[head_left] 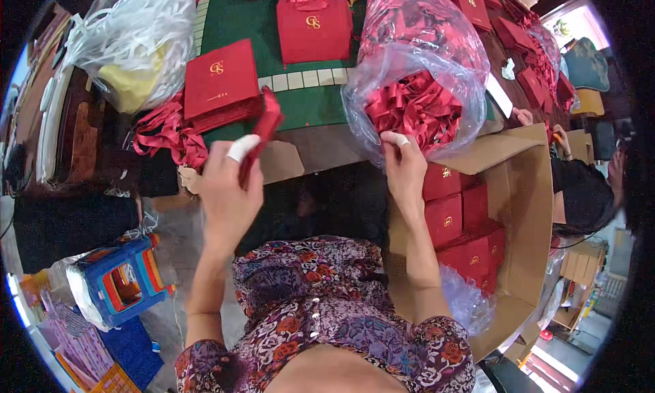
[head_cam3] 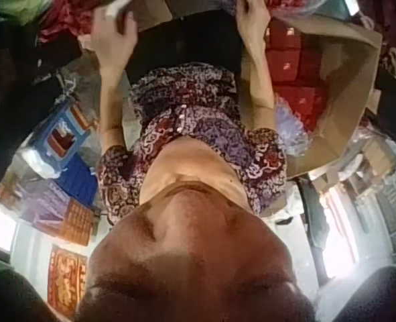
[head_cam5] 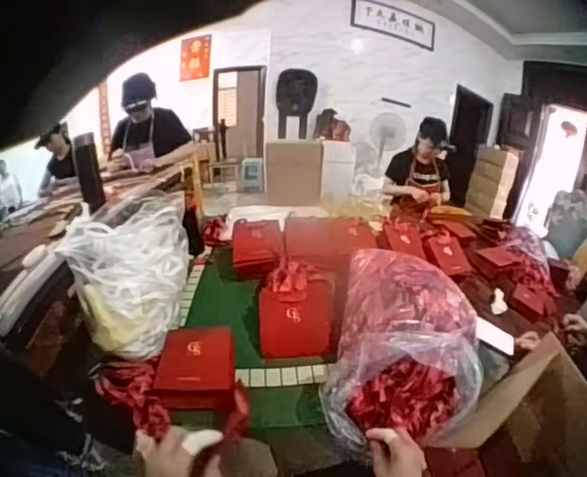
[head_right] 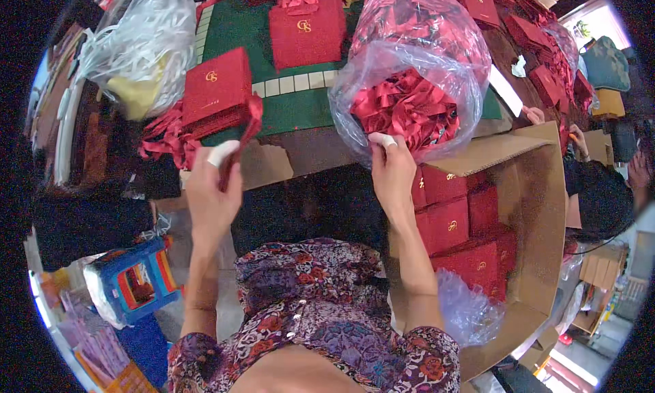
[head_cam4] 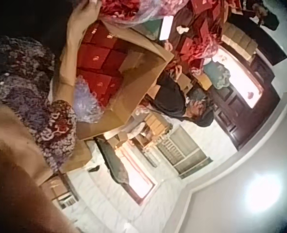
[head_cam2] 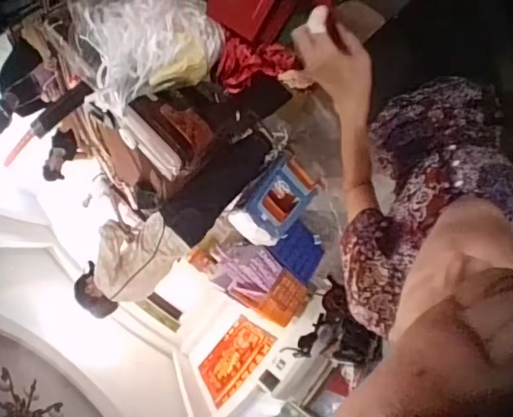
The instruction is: The person assembles small gift bags by taking folded paper bags and threading and securing ribbon handles through them by hand.
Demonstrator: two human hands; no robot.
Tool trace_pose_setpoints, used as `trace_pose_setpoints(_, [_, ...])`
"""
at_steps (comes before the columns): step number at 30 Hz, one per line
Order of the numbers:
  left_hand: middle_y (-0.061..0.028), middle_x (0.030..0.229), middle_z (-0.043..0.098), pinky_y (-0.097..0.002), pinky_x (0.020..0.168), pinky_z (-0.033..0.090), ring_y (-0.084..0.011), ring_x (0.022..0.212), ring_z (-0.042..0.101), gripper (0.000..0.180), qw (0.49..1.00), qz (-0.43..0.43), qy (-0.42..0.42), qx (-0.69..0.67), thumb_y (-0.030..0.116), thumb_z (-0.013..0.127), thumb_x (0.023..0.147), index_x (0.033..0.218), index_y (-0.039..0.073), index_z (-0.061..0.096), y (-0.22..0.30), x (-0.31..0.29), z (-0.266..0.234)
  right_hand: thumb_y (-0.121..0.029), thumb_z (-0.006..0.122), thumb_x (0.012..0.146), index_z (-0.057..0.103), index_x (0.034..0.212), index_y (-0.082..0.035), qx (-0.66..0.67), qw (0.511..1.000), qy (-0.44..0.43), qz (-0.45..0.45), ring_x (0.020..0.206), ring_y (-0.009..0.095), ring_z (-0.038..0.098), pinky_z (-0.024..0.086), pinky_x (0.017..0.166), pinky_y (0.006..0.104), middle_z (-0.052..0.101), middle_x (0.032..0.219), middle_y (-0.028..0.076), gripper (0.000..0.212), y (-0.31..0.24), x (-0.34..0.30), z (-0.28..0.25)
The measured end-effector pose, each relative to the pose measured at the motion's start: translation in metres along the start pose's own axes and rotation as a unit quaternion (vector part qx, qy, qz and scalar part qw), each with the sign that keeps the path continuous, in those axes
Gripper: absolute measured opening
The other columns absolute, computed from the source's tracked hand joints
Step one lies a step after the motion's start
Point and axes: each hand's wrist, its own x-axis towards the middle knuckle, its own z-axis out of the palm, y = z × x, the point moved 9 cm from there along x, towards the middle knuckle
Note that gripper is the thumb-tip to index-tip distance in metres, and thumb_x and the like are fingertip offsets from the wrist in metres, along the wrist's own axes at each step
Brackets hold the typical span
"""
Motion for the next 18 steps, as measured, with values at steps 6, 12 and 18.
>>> trace_pose_setpoints(6, [-0.0165,0.108,0.055,-0.0458,0.080,0.051,-0.0392,0.099,0.060,0.047,0.992,-0.047,-0.119,0.008,0.011,0.076,0.077,0.121,0.008,0.059,0.013,-0.039,0.084,-0.001,0.070,0.085,0.068,0.104,-0.006,-0.069,0.997,0.015,-0.019,0.081,0.031,0.063,0.050,0.074,0.0395,0.061,0.089,0.013,0.020,-0.005,-0.003,-0.004])
trace_pose_setpoints(12, [-0.0173,0.113,0.053,-0.0459,0.079,0.052,-0.0400,0.100,0.060,0.059,0.990,-0.049,-0.128,0.025,0.013,0.082,0.073,0.125,0.005,0.055,0.006,-0.045,0.125,-0.003,0.075,0.080,0.067,0.106,-0.007,-0.115,0.993,0.016,-0.029,0.089,0.035,0.061,0.049,0.077,0.0427,0.060,0.093,0.014,0.027,-0.003,-0.002,0.000])
trace_pose_setpoints(18, [-0.0166,0.112,0.053,-0.0446,0.079,0.052,-0.0386,0.098,0.060,0.057,0.994,-0.028,-0.102,-0.009,0.012,0.081,0.077,0.127,0.004,0.055,0.006,-0.037,0.129,-0.005,0.073,0.083,0.069,0.101,-0.008,-0.117,0.992,0.012,-0.045,0.079,0.030,0.062,0.050,0.072,0.0394,0.062,0.082,0.011,0.018,0.005,0.002,0.005])
